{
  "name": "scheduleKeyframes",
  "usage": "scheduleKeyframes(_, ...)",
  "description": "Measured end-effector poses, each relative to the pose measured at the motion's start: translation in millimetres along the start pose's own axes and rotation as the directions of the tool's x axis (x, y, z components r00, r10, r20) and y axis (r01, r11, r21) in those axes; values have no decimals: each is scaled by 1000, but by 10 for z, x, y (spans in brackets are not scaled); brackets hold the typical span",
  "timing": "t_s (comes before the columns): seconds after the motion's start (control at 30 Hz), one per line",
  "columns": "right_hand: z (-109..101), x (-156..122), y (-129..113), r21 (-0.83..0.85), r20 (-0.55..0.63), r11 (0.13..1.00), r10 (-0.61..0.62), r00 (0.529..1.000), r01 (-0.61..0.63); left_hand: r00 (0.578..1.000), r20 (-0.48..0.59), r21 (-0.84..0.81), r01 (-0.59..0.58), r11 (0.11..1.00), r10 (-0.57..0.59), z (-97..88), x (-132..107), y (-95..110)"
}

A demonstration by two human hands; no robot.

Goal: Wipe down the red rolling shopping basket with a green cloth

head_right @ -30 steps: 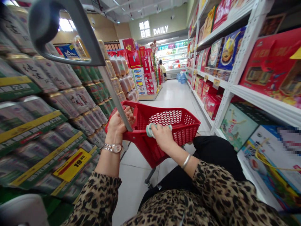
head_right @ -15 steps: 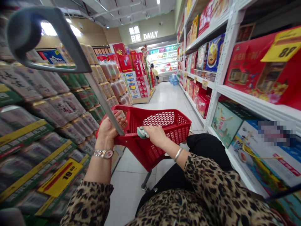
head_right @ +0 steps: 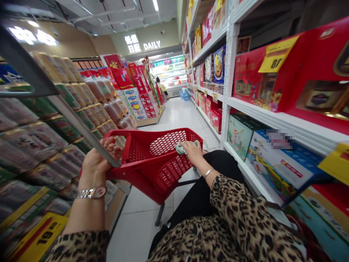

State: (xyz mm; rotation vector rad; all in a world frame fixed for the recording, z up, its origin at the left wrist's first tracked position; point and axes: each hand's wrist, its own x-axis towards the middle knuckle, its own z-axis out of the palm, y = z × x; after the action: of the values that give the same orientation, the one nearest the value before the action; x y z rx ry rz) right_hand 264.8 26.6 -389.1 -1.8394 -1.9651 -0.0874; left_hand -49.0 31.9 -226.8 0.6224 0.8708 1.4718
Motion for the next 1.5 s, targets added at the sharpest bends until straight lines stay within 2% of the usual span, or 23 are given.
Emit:
scheduleKeyframes(0.13,34,-12,163,-30,-64,983,178,982,-180,999,-49,11,-13,1000,14,45,-58,24)
scheduleKeyframes(0.2,55,-14,200,-24,-88,973,225,970,-228,998,-56,14,-22,1000,23,61,-87,30)
scheduleKeyframes(0.37,195,-66,160,0,-148,991,133,980,-135,1000,1,26,-29,999,29,31,-90,25)
scheduleKeyframes(0.5,373,-173,10,6,-239,1000,11,971,-10,998,-19,13,-62,998,62,-26,-28,16)
scheduleKeyframes(0.6,486,-267,-206,9,-313,997,-75,947,82,997,-23,17,-75,997,75,-34,-18,10)
scheduleKeyframes(0.73,539,-350,-683,49,-378,972,-193,905,228,997,-2,38,-75,996,75,-15,-44,-3)
scheduleKeyframes(0.9,349,-274,-1347,93,-389,910,-340,856,404,997,1,52,-78,996,78,-6,-53,-13)
scheduleKeyframes(0.97,246,-216,-1503,102,-373,880,-399,838,465,997,0,47,-82,995,82,-10,-56,-9)
scheduleKeyframes(1.03,186,-177,-1545,101,-358,862,-435,826,497,996,-1,47,-85,995,85,-12,-64,0)
scheduleKeyframes(1.1,183,-164,-1467,90,-346,867,-435,831,491,997,-9,56,-79,995,80,-8,-76,12)
scheduleKeyframes(1.2,241,-165,-1168,77,-314,909,-367,875,409,997,-22,79,-70,994,72,10,-90,29)
scheduleKeyframes(1.37,257,-141,-507,76,-209,982,-156,965,175,994,-45,71,-100,992,104,40,-73,43)
scheduleKeyframes(1.5,189,-99,-124,84,-136,995,62,989,-50,989,-45,85,-137,987,141,59,-67,54)
